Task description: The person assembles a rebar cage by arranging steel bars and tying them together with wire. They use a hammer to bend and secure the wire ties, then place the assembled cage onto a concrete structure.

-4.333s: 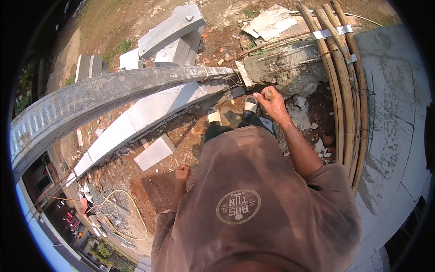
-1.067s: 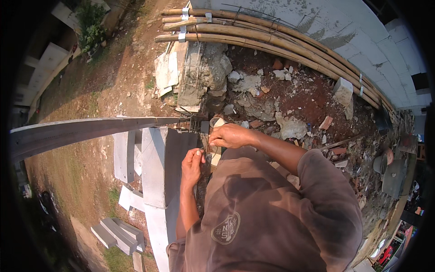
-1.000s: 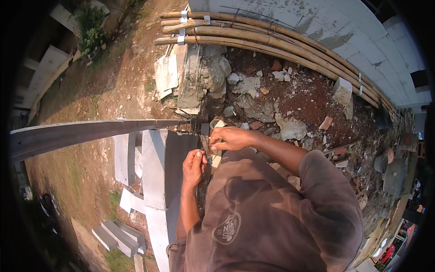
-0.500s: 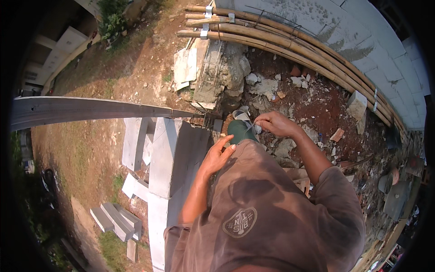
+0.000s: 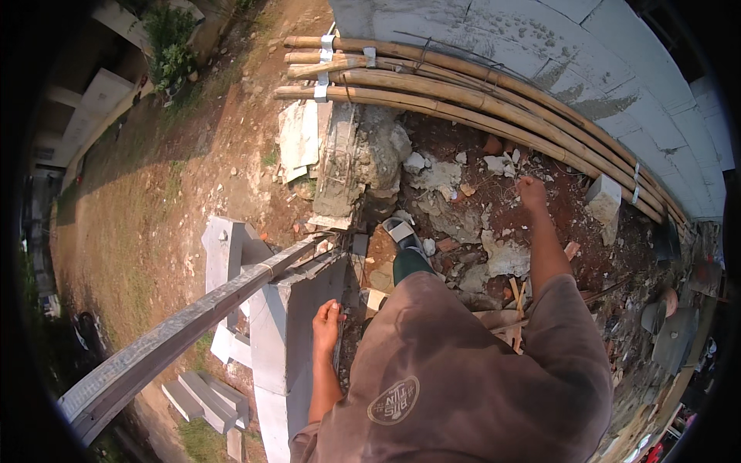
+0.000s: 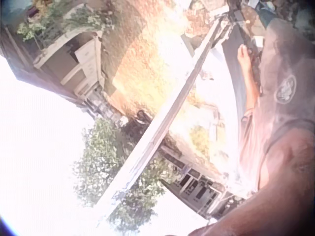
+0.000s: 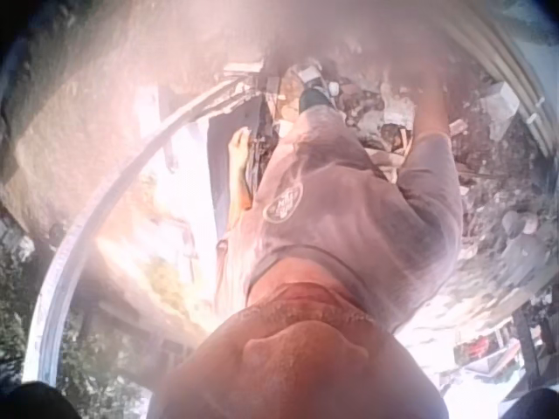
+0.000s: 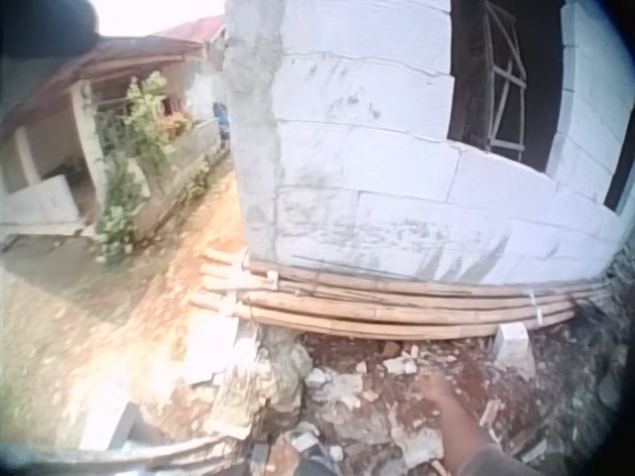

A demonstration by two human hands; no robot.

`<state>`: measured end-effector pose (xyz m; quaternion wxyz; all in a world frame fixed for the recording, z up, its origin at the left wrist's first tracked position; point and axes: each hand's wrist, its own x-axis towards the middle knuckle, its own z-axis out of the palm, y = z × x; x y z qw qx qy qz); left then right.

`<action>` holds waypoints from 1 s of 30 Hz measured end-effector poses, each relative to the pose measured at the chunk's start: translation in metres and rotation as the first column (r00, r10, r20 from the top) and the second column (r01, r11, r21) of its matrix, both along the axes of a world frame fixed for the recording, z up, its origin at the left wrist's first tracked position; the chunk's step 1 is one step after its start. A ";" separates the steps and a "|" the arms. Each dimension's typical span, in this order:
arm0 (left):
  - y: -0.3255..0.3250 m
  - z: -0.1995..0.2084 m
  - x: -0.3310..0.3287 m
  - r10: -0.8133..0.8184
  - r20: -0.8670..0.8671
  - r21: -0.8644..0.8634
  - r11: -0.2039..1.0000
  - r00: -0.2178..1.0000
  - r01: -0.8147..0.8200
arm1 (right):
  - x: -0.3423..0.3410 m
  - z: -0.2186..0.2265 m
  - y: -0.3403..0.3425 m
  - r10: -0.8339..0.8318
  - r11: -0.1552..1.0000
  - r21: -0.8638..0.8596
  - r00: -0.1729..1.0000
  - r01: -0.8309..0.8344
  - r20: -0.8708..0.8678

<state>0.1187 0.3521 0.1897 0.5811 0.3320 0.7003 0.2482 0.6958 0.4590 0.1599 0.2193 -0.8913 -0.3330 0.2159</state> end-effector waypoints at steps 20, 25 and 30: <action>0.062 -0.011 0.063 0.002 -0.285 -0.098 0.995 0.958 -0.031 | 0.059 -0.020 0.278 0.224 0.948 0.110 0.872 -0.298 0.435; 0.017 0.001 0.054 0.172 -0.397 -0.098 0.969 0.901 -0.228 | 0.040 -0.002 0.374 0.418 0.876 -0.067 0.681 -0.478 0.601; -0.071 -0.014 0.075 0.402 -0.400 -0.168 0.852 0.824 -0.497 | 0.035 -0.005 0.415 0.685 0.721 -0.348 0.539 -0.600 0.490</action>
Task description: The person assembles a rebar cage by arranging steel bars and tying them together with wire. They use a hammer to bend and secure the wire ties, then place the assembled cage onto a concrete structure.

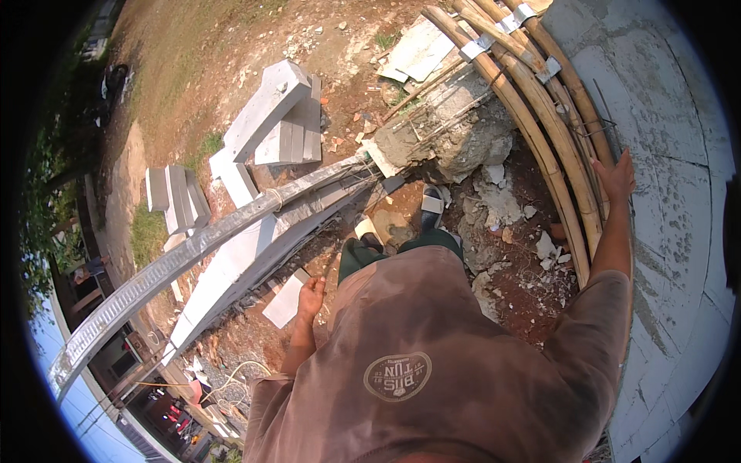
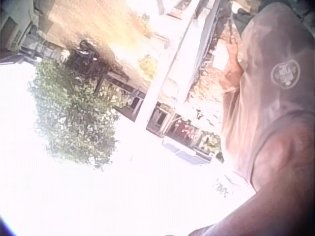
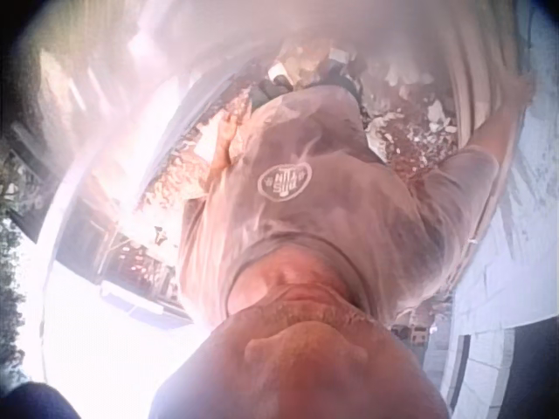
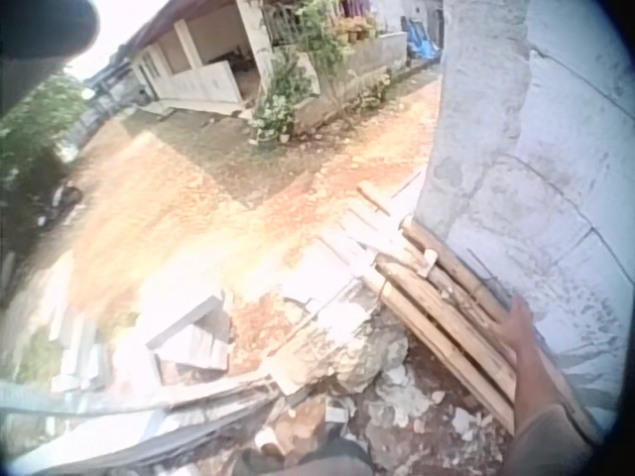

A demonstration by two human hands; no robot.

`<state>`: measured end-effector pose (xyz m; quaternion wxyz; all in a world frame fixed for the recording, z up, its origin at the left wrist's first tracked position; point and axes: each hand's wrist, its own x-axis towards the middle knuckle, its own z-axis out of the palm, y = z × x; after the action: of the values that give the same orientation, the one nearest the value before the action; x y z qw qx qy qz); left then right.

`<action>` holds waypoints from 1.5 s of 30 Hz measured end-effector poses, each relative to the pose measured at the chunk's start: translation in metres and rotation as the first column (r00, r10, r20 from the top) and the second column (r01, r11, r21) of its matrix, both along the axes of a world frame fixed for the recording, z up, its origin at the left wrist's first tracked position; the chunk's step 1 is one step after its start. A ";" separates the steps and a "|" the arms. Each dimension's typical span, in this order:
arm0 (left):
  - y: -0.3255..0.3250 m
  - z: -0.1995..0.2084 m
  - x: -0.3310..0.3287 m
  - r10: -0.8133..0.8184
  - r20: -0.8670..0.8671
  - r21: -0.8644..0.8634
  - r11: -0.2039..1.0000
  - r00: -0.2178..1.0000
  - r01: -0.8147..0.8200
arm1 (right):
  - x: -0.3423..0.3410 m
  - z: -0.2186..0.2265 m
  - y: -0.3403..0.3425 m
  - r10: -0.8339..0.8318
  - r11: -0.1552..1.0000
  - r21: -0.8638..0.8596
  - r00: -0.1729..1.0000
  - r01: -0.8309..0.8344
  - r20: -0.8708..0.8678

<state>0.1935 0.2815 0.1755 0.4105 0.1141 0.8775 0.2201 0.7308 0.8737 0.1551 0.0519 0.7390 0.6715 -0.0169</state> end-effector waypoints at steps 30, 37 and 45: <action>0.036 -0.038 0.019 -0.094 0.084 -0.076 0.992 0.992 0.101 | 0.027 0.102 -0.070 -0.100 0.978 -0.202 0.742 -0.049 -0.663; 0.049 -0.031 0.012 -0.055 0.041 -0.010 0.998 0.998 0.055 | 0.071 0.137 -0.030 0.157 0.987 0.113 0.849 -0.115 -0.504; 0.037 -0.046 0.012 -0.159 0.044 -0.070 0.984 0.986 0.162 | -0.057 0.167 -0.072 0.061 0.911 -0.337 0.886 -0.238 -0.460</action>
<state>0.2055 0.3183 0.1291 0.4473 0.1652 0.8650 0.1561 0.6733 0.8013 0.3221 0.0440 0.6360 0.7052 -0.3103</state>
